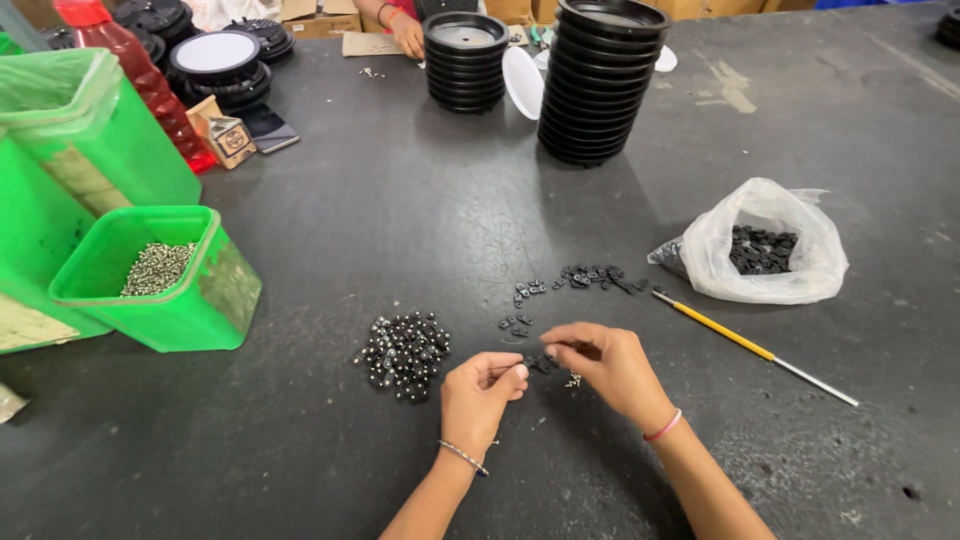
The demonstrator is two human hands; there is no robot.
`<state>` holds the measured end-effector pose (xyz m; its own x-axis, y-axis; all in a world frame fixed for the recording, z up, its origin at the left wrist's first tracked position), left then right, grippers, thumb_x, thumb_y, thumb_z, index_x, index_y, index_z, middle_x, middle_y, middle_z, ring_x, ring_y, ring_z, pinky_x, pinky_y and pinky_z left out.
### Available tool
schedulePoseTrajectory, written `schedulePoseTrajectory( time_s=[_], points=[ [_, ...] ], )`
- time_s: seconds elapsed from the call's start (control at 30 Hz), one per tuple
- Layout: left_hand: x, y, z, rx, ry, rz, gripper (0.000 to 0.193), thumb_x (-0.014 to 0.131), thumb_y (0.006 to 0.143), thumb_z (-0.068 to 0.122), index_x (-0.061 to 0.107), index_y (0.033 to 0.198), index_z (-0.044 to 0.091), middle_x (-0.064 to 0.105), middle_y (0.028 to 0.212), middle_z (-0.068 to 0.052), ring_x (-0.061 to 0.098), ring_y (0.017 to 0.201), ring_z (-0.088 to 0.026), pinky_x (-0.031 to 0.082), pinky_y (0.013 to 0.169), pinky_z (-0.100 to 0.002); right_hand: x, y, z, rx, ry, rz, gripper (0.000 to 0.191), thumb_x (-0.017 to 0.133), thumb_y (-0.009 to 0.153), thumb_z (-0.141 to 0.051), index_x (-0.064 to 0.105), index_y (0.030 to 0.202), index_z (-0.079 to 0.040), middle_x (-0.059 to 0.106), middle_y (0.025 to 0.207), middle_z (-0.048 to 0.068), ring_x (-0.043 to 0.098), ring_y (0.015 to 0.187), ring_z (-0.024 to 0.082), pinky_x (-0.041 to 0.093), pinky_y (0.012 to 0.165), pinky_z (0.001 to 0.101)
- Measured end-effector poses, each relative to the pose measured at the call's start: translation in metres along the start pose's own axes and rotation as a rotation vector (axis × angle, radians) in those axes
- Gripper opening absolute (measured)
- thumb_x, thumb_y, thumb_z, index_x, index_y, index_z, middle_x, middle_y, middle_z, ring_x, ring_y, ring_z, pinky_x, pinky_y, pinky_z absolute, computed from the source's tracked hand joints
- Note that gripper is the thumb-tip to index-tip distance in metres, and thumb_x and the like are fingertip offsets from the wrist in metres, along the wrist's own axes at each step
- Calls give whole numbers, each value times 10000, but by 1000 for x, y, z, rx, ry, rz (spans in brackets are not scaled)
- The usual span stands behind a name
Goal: The person picks small metal screws from a pile on the worktable, picks a black plastic fitting, presses the screw into the fitting by hand to join the two parts, and places the assembled unit onto a growing pile, repeating this cycle throughout the episode.
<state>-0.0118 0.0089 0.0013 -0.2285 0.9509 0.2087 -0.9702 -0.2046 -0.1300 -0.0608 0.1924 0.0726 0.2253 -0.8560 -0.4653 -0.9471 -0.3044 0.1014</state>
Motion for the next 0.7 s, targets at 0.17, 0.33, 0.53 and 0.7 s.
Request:
schedulePoseTrajectory(
  time_s=[0.17,0.33,0.53,0.7],
  points=[
    [-1,-2,4,10,-38,20,183,764,851,41,755,1006,-56,774,866,-95,740,729,-128,636,678,-264,9,0,2,37,116,-72,156,710,885,-73,774,1019,-26,789,871,5,706,811,42,587,740,234],
    [0,-4,10,8,-24,38,156,763,847,30,757,978,-55,775,848,-90,738,717,-124,636,670,-261,17,-1,2,-35,50,-58,121,749,852,-67,772,966,-33,751,881,10,673,768,71,566,696,252],
    [-1,-5,11,23,-9,25,147,770,838,18,758,963,-57,772,830,-84,730,709,-116,629,670,-256,22,0,5,-35,36,-69,98,778,834,-77,780,922,-33,740,878,11,661,755,85,552,692,255],
    [0,-6,10,34,51,15,138,767,837,23,759,961,-36,778,831,-57,730,706,-98,625,675,-244,23,2,10,43,97,-80,98,783,826,-74,776,911,-26,761,869,17,687,760,78,573,703,250]
  ],
)
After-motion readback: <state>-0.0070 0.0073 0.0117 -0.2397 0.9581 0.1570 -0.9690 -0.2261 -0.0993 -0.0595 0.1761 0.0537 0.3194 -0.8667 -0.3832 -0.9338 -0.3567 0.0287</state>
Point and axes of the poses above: each hand's wrist, its own y-axis towards the middle knuckle, its own x-axis out of the palm, z = x × y, the point moved 1 cm from there along y, towards the middle knuckle
